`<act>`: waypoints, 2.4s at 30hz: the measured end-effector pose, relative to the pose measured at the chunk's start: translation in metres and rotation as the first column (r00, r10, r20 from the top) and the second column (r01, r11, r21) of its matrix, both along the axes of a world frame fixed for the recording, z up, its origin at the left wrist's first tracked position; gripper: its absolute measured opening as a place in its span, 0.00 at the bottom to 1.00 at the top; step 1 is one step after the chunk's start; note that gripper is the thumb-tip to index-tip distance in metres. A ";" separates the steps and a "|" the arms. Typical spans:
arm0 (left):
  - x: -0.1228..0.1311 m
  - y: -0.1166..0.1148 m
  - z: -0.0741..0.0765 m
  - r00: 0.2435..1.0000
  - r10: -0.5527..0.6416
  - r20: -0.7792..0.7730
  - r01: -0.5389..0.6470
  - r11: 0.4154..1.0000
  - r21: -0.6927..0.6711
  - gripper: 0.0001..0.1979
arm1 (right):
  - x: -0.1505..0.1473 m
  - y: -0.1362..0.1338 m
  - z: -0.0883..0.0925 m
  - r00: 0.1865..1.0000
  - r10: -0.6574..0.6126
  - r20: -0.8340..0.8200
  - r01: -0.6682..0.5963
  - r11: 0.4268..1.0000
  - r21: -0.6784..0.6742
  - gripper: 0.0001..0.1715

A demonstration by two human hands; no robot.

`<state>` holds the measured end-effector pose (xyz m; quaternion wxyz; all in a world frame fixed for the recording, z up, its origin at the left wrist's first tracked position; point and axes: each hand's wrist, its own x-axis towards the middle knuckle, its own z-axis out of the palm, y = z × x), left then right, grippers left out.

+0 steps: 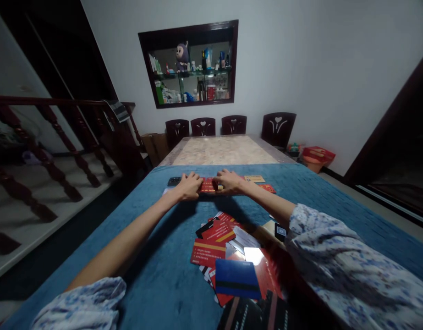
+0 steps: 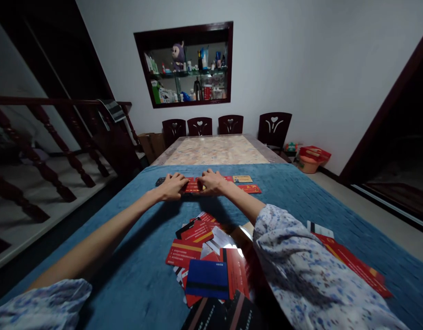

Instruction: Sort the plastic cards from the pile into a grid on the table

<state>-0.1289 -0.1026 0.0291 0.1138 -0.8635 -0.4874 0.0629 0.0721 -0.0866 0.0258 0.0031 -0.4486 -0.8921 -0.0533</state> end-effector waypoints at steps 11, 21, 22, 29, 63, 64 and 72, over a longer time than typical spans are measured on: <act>-0.016 0.041 0.010 0.997 0.081 0.009 -0.081 0.997 -0.010 0.19 | -0.027 0.040 0.011 0.999 -0.045 -0.015 0.044 0.998 -0.035 0.21; -0.030 0.073 -0.002 0.989 0.136 0.061 -0.132 0.989 -0.067 0.20 | -0.044 0.070 -0.003 0.998 -0.059 -0.023 0.057 0.997 -0.056 0.24; -0.031 0.075 -0.004 0.988 0.137 0.065 -0.132 0.989 -0.073 0.20 | -0.045 0.072 -0.004 0.998 -0.061 -0.019 0.060 0.996 -0.060 0.23; -0.037 0.087 -0.009 0.988 0.150 0.035 -0.146 0.984 -0.100 0.15 | -0.055 0.085 -0.014 0.997 -0.072 -0.003 0.071 0.994 -0.081 0.24; -0.044 0.108 -0.020 0.988 0.151 -0.005 -0.148 0.962 -0.230 0.12 | -0.071 0.094 -0.019 0.987 -0.122 0.107 0.138 0.976 -0.167 0.20; -0.043 0.107 -0.020 0.989 0.150 -0.006 -0.147 0.962 -0.228 0.12 | -0.071 0.094 -0.019 0.987 -0.118 0.106 0.135 0.977 -0.165 0.21; -0.040 0.114 -0.023 0.987 0.152 -0.046 -0.158 0.964 -0.216 0.11 | -0.066 0.096 -0.021 0.990 -0.099 0.103 0.115 0.980 -0.164 0.21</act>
